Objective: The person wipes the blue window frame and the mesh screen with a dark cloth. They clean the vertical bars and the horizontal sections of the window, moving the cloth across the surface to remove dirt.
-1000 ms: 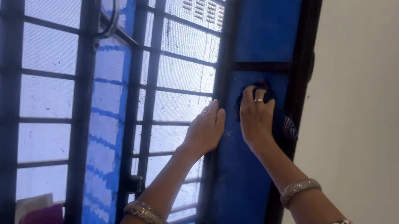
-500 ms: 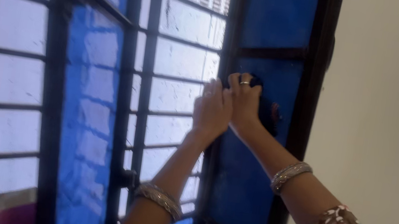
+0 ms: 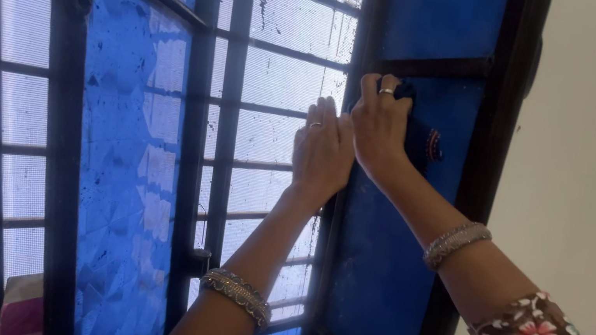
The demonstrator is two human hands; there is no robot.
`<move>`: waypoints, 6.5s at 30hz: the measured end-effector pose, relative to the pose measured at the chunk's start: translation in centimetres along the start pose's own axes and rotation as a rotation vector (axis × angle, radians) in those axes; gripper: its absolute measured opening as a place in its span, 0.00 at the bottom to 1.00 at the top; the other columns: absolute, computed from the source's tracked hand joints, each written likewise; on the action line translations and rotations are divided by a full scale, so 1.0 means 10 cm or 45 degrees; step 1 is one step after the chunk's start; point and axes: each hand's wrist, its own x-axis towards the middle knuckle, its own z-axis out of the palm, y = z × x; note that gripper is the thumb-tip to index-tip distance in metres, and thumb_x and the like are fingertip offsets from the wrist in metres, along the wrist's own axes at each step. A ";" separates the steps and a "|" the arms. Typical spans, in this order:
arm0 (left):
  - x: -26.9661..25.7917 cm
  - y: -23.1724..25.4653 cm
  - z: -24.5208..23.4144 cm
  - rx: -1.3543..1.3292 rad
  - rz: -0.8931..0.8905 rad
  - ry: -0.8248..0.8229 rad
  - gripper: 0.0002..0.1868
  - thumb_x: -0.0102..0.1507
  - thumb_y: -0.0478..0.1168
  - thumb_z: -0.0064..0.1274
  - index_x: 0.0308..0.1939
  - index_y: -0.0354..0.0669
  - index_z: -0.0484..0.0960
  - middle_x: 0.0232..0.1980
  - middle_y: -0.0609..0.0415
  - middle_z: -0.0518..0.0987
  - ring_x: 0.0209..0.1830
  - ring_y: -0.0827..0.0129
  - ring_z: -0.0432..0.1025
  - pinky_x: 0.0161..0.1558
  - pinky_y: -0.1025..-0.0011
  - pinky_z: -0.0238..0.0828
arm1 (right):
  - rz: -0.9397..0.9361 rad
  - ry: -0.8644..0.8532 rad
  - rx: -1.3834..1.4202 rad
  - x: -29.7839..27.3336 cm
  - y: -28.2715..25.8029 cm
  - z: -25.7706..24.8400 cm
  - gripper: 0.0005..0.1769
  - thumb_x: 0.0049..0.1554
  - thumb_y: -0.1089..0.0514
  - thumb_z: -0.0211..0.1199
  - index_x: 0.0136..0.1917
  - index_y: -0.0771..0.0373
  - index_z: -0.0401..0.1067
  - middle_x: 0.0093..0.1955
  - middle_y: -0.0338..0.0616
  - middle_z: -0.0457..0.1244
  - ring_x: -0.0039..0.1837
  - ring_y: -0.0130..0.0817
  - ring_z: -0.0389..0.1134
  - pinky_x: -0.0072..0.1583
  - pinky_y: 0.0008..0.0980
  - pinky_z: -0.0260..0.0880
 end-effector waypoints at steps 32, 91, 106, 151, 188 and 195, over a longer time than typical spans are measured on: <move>-0.21 0.29 0.07 -0.088 -0.118 0.025 0.33 0.72 0.47 0.32 0.74 0.24 0.58 0.75 0.27 0.60 0.79 0.40 0.52 0.74 0.48 0.47 | 0.015 -0.028 -0.026 0.06 0.38 -0.14 0.07 0.53 0.57 0.65 0.46 0.58 0.77 0.62 0.47 0.60 0.66 0.49 0.61 0.47 0.42 0.71; -0.54 0.58 -0.01 -0.265 0.060 0.398 0.33 0.75 0.45 0.31 0.76 0.20 0.57 0.79 0.23 0.59 0.82 0.36 0.52 0.79 0.46 0.45 | 0.128 0.097 -0.034 0.19 0.60 0.04 0.17 0.51 0.56 0.71 0.54 0.60 0.78 0.61 0.55 0.61 0.68 0.58 0.62 0.44 0.39 0.74; -0.62 0.39 -0.23 -0.242 -0.073 0.440 0.32 0.75 0.44 0.29 0.76 0.20 0.54 0.80 0.24 0.57 0.84 0.36 0.47 0.79 0.46 0.42 | -0.110 -0.138 0.286 -0.56 -0.05 -0.06 0.11 0.58 0.48 0.62 0.49 0.54 0.77 0.57 0.49 0.62 0.63 0.56 0.64 0.43 0.43 0.76; -0.41 0.50 0.08 -0.155 -0.051 0.058 0.35 0.73 0.53 0.27 0.75 0.29 0.61 0.78 0.33 0.61 0.82 0.42 0.51 0.77 0.48 0.47 | -0.214 -0.157 0.272 -0.80 0.14 0.08 0.23 0.59 0.48 0.63 0.62 0.64 0.75 0.60 0.48 0.64 0.69 0.51 0.62 0.50 0.44 0.74; -0.31 0.71 -0.19 -0.150 -0.037 -0.130 0.34 0.73 0.54 0.26 0.76 0.36 0.60 0.79 0.37 0.58 0.83 0.46 0.46 0.76 0.45 0.44 | -0.099 0.017 0.255 -0.54 0.93 -0.56 0.20 0.50 0.60 0.69 0.57 0.51 0.80 0.64 0.48 0.64 0.64 0.55 0.64 0.46 0.43 0.75; -0.55 0.62 -0.03 -0.126 -0.050 -0.218 0.34 0.72 0.53 0.26 0.76 0.34 0.59 0.79 0.36 0.57 0.82 0.46 0.45 0.75 0.44 0.43 | -0.159 -0.080 0.200 -1.29 0.61 -0.63 0.17 0.51 0.62 0.68 0.54 0.50 0.80 0.61 0.44 0.63 0.61 0.47 0.65 0.45 0.36 0.76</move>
